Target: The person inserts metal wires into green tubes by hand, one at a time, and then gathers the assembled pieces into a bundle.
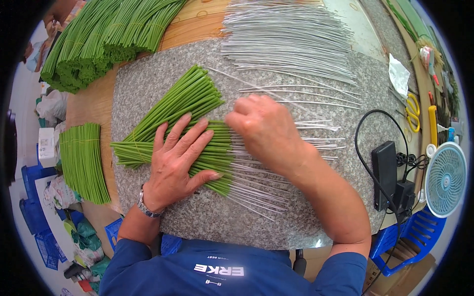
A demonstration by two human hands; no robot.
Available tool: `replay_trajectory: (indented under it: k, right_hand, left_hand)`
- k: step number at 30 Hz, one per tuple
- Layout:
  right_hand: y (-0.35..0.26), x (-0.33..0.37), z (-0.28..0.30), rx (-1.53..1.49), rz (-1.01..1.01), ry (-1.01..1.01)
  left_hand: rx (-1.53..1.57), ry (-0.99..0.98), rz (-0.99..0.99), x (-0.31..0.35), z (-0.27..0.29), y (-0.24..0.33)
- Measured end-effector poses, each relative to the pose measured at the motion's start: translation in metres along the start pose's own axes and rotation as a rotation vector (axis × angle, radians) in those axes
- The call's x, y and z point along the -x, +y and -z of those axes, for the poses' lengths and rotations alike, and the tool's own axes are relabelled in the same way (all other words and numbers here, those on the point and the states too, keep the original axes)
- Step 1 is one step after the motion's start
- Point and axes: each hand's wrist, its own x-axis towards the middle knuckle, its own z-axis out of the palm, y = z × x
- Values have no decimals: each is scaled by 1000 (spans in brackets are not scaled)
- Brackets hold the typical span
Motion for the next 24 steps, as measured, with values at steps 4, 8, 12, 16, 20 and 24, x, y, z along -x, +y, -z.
replay_trajectory:
  k: [4, 8, 12, 16, 20, 24]
  right_hand:
    - [5, -2, 9, -2, 24, -44]
    - [23, -2, 32, 116, -187, 106]
    - [36, 1, 38, 132, -266, 50]
    - [36, -5, 20, 167, -193, 38]
    - [34, -12, 16, 199, -175, 15]
    - [39, -12, 22, 136, -160, 146]
  left_hand:
    - [-8, 7, 11, 3, 1, -1]
    - [-20, 1, 9, 4, 3, -2]
    - [-12, 0, 6, 3, 0, -3]
    - [-8, 2, 6, 3, 0, -1]
    - [14, 34, -9, 2, -1, -2]
    - [5, 31, 0, 2, 1, 0]
